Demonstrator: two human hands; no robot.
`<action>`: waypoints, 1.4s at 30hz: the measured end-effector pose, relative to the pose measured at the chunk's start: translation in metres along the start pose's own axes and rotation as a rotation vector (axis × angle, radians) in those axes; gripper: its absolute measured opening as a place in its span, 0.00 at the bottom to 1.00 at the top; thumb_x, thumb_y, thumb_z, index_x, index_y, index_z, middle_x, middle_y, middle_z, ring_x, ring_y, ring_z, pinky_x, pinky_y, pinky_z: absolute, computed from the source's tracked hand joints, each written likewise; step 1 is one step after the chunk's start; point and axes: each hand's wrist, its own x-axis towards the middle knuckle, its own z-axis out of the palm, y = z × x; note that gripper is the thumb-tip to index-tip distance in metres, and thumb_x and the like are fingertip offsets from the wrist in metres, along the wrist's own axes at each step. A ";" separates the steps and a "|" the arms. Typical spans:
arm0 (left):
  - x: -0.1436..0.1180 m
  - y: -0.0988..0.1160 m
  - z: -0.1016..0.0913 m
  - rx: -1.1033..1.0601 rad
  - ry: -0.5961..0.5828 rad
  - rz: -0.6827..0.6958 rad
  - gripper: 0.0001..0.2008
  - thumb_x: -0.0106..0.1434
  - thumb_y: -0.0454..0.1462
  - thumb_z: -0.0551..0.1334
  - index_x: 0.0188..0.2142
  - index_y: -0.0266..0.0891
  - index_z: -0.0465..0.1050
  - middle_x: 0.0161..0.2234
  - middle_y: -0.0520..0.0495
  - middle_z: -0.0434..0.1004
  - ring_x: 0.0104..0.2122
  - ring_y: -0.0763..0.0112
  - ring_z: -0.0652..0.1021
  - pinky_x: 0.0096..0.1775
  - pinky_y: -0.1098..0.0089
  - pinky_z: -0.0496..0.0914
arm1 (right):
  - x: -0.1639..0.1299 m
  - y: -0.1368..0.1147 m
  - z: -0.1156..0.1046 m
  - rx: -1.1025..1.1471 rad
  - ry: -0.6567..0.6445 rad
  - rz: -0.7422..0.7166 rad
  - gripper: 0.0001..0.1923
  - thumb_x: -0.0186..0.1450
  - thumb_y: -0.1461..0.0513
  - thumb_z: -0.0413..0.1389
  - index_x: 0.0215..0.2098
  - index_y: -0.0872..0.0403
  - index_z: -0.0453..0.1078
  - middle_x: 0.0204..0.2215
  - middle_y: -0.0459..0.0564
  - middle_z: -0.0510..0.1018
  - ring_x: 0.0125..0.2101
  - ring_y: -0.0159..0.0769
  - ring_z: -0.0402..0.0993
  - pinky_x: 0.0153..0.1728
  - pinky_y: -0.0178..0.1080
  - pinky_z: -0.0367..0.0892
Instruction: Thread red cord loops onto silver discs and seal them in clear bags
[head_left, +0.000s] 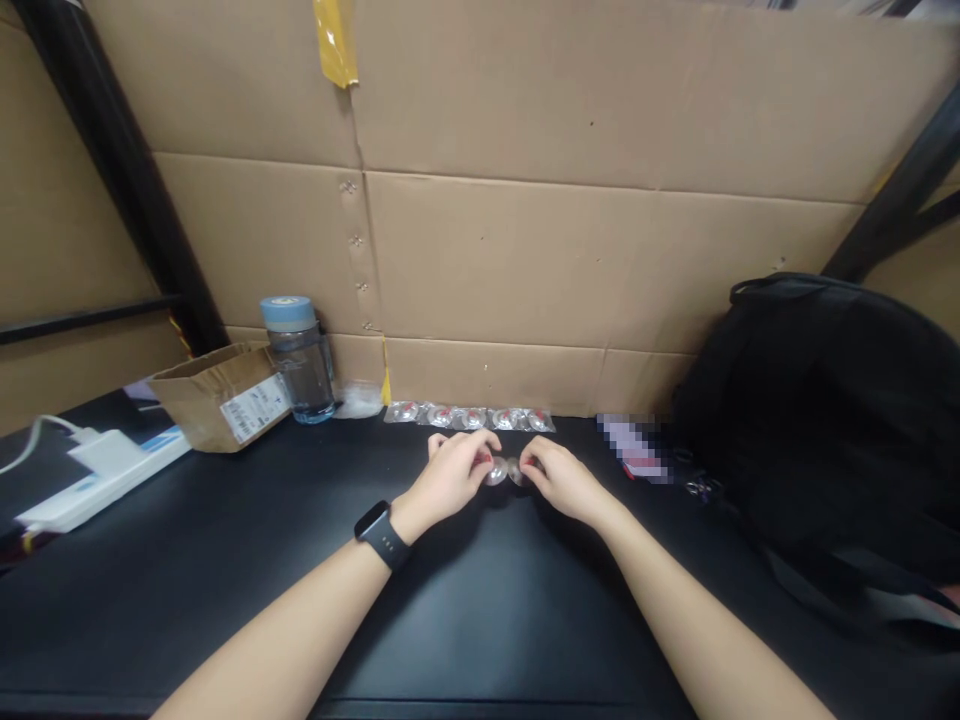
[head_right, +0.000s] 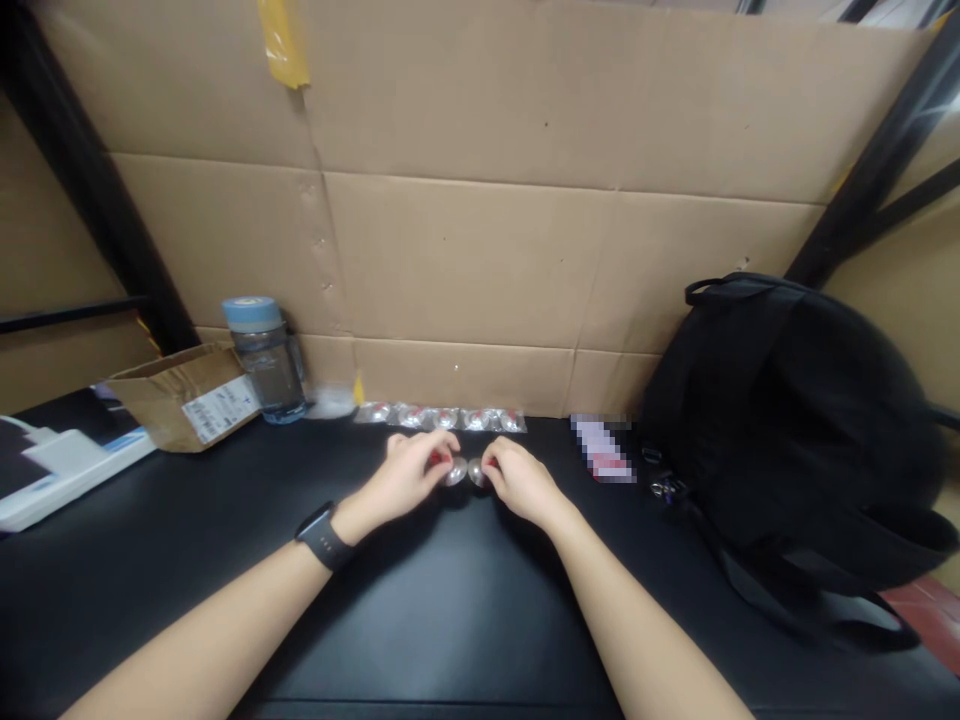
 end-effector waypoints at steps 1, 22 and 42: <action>0.002 0.000 0.000 -0.086 0.048 -0.038 0.11 0.66 0.32 0.61 0.47 0.46 0.70 0.37 0.53 0.81 0.41 0.65 0.79 0.51 0.58 0.63 | 0.001 -0.003 0.000 0.082 0.038 -0.030 0.06 0.69 0.64 0.53 0.35 0.53 0.70 0.37 0.49 0.76 0.38 0.37 0.73 0.39 0.38 0.65; 0.007 0.003 0.006 -0.558 0.220 -0.076 0.11 0.63 0.33 0.65 0.45 0.40 0.69 0.36 0.49 0.79 0.40 0.67 0.81 0.43 0.68 0.74 | -0.003 -0.043 0.015 1.084 0.144 0.169 0.16 0.65 0.50 0.63 0.36 0.54 0.70 0.55 0.54 0.74 0.37 0.40 0.84 0.31 0.35 0.74; 0.005 0.000 0.007 -0.479 0.163 -0.107 0.13 0.62 0.35 0.65 0.46 0.43 0.69 0.37 0.51 0.82 0.41 0.66 0.82 0.48 0.65 0.72 | -0.004 -0.040 0.012 1.187 0.062 0.273 0.20 0.65 0.53 0.64 0.54 0.49 0.74 0.49 0.56 0.79 0.37 0.45 0.85 0.32 0.40 0.81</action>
